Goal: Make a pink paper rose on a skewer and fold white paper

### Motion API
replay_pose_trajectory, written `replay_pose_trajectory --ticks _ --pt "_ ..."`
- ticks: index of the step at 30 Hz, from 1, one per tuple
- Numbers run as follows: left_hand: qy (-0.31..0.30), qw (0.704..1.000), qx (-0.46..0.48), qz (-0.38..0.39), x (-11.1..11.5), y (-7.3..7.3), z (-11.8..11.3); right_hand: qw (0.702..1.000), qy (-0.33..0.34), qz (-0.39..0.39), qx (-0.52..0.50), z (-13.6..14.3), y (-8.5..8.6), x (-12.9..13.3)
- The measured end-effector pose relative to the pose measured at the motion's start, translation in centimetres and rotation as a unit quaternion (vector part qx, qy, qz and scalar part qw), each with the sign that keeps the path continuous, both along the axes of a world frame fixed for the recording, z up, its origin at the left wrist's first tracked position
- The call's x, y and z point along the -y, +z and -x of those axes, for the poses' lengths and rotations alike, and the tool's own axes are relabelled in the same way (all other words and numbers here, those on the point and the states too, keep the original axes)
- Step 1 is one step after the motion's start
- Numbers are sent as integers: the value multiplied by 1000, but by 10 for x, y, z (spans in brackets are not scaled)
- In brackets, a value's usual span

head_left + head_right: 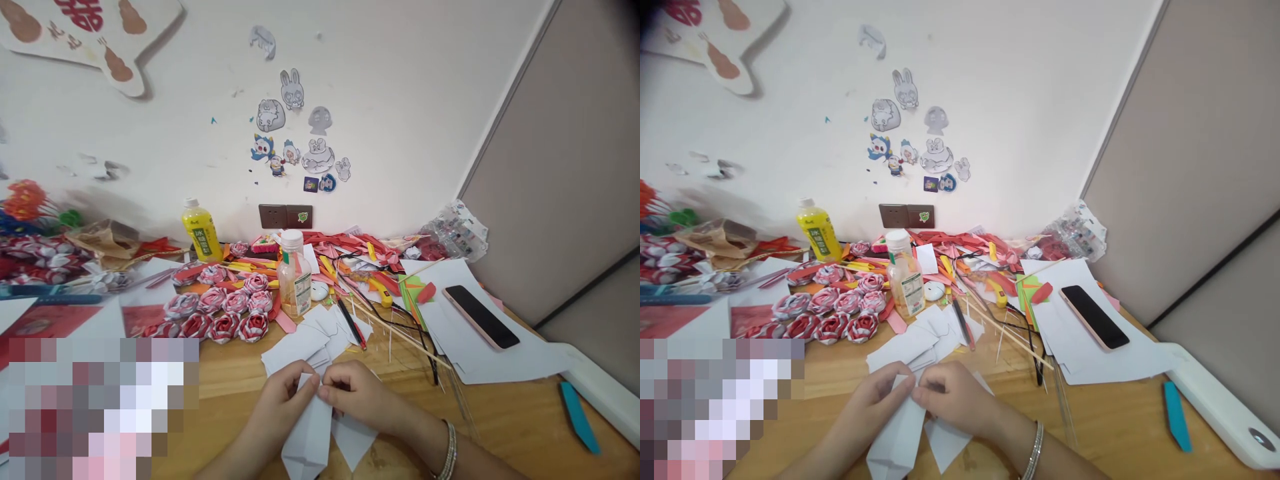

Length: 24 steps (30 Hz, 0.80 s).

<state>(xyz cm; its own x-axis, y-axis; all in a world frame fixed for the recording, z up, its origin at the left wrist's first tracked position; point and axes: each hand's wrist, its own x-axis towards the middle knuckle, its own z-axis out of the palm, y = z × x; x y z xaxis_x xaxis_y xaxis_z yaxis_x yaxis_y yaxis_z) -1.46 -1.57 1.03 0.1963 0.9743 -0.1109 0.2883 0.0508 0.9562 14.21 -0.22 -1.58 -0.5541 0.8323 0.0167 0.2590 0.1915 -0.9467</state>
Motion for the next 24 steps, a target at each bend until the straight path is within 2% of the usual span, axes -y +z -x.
replay_pose_trajectory --ticks 5,11,18,21,24 --pt "-4 1000 -8 4 0 1 0 1000 21 0 3 0 4 0" --pt "-15 999 -22 -23 0 4 1 995 16 -76 57 -2 5 -1" --pt "-44 996 -58 -58 -2 2 4 990 22 -105 89 1 7 0" --pt "-33 995 -71 -69 -4 0 8 988 22 -122 93 -2 8 -2" --pt "9 996 -64 -69 -8 -2 11 986 41 -132 91 -10 10 -5"
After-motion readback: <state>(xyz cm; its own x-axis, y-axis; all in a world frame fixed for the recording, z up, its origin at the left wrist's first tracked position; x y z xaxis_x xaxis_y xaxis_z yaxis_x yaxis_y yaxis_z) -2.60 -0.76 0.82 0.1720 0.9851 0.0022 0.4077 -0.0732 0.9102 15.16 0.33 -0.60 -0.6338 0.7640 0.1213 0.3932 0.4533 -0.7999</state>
